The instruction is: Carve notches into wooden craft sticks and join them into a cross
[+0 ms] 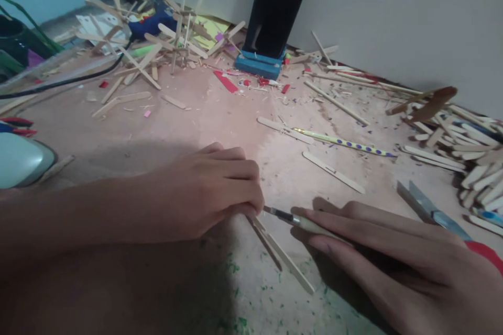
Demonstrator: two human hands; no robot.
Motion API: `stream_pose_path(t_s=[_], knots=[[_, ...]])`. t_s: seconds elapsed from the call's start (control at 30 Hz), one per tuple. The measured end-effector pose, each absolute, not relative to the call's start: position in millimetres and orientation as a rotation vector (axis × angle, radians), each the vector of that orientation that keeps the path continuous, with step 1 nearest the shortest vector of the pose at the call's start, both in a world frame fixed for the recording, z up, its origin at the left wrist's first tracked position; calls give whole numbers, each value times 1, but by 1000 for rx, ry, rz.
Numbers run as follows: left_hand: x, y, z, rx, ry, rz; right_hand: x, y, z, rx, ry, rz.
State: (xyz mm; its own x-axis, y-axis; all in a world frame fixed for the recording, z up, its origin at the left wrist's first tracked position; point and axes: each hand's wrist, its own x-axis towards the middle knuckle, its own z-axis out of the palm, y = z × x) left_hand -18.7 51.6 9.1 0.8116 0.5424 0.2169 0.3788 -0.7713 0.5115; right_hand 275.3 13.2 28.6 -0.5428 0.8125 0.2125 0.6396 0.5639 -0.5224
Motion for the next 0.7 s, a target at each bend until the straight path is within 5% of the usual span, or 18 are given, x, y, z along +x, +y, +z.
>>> stream_pose_path(t_s=[0.7], knots=[[-19,49,12,2577,850,560,289,11,36,-1262,-2412,286]])
